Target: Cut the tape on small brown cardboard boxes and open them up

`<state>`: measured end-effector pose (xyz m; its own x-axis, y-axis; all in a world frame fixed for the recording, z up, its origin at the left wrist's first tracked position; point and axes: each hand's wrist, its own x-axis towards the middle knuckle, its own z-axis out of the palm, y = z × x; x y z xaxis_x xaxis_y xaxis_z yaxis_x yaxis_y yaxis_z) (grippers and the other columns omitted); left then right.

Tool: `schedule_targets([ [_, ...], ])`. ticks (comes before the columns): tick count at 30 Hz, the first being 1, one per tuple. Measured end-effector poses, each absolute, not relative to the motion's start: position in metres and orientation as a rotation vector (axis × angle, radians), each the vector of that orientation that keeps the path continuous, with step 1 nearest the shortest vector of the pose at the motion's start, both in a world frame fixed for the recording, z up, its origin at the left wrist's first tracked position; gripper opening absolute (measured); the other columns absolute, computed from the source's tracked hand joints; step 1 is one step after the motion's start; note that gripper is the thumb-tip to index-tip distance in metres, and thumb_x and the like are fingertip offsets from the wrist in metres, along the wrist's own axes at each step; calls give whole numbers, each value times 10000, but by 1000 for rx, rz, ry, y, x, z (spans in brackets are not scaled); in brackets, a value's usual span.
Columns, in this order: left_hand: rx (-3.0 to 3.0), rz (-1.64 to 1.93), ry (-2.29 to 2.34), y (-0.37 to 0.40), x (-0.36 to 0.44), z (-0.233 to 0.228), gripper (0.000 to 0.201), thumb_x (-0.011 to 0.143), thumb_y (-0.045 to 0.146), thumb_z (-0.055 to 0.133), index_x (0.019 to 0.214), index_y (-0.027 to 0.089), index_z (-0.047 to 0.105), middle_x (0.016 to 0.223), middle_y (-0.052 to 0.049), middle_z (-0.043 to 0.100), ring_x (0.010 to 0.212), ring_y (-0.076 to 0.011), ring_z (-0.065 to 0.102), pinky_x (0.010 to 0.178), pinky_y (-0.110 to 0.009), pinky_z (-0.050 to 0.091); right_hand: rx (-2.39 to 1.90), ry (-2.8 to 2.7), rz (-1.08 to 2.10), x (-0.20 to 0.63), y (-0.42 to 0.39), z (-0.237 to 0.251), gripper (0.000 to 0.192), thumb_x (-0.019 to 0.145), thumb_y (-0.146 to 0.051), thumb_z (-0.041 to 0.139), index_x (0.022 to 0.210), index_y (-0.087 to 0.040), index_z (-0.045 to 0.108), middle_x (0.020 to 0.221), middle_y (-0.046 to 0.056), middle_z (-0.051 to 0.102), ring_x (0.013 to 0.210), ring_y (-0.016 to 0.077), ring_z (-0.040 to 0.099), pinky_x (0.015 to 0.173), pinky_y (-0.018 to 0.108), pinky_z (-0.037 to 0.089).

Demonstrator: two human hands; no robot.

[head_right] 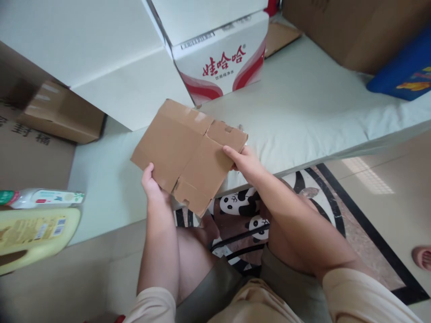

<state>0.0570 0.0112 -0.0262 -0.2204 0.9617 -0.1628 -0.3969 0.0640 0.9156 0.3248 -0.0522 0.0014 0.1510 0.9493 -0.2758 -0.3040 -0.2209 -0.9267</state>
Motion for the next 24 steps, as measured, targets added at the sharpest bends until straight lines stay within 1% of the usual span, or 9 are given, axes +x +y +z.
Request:
schedule_targets([
  [3,527,1540,1135,9,62,-23,360,696,450,734,965,213,711,1009,-53,772,925,-196,720,834,-304,560,-1230,-846,1467,318,-70,14,446,686,-576,815,687,-189,595,479,-41,503,401,67,447,372,201,291],
  [6,543,1520,1051,6,69,-15,365,745,479,708,982,200,708,1036,-61,774,912,-182,724,817,-285,566,-1240,-676,1477,329,-87,22,446,646,-540,858,684,-192,582,480,-55,496,352,42,387,313,181,231],
  [9,544,1411,1007,5,72,-7,371,795,527,634,939,190,695,896,-58,761,687,-157,707,615,-261,543,-1324,-394,1372,364,-108,28,403,609,-440,903,676,-194,592,488,-56,502,335,14,354,283,151,225],
  [12,534,1340,1008,6,71,-1,365,778,521,600,855,171,666,646,-16,674,394,-108,531,399,-228,388,-1379,-255,1119,410,-136,35,340,645,-338,879,605,-217,564,466,-53,471,331,2,360,299,126,264],
  [16,540,1367,959,6,72,5,370,685,521,663,793,168,649,561,13,620,353,-79,476,373,-198,343,-1589,-321,481,463,-147,37,254,692,-187,812,611,-180,572,546,-22,560,363,81,494,322,190,413],
  [19,537,1361,957,9,75,5,378,646,525,676,759,165,648,551,11,617,358,-83,486,372,-195,343,-1706,-494,202,493,-107,45,187,843,-72,640,685,-162,597,574,-22,560,401,94,530,401,217,485],
  [20,538,1355,957,11,77,5,374,648,521,673,752,163,647,549,9,614,353,-81,476,367,-194,329,-1722,-516,174,502,-83,53,200,877,-42,584,716,-160,592,607,-22,570,420,84,540,442,219,505],
  [22,555,1331,944,14,81,3,355,680,505,657,746,156,651,518,17,580,321,-64,404,352,-192,272,-1680,-489,244,517,-29,71,202,919,-21,537,765,-152,551,727,-11,601,520,45,595,619,210,563],
  [24,579,1311,916,16,85,1,335,736,487,632,740,153,655,471,36,515,291,-45,298,345,-193,205,-1727,-382,386,524,21,89,154,1040,-192,421,936,-146,524,814,25,629,556,42,608,691,243,570],
])
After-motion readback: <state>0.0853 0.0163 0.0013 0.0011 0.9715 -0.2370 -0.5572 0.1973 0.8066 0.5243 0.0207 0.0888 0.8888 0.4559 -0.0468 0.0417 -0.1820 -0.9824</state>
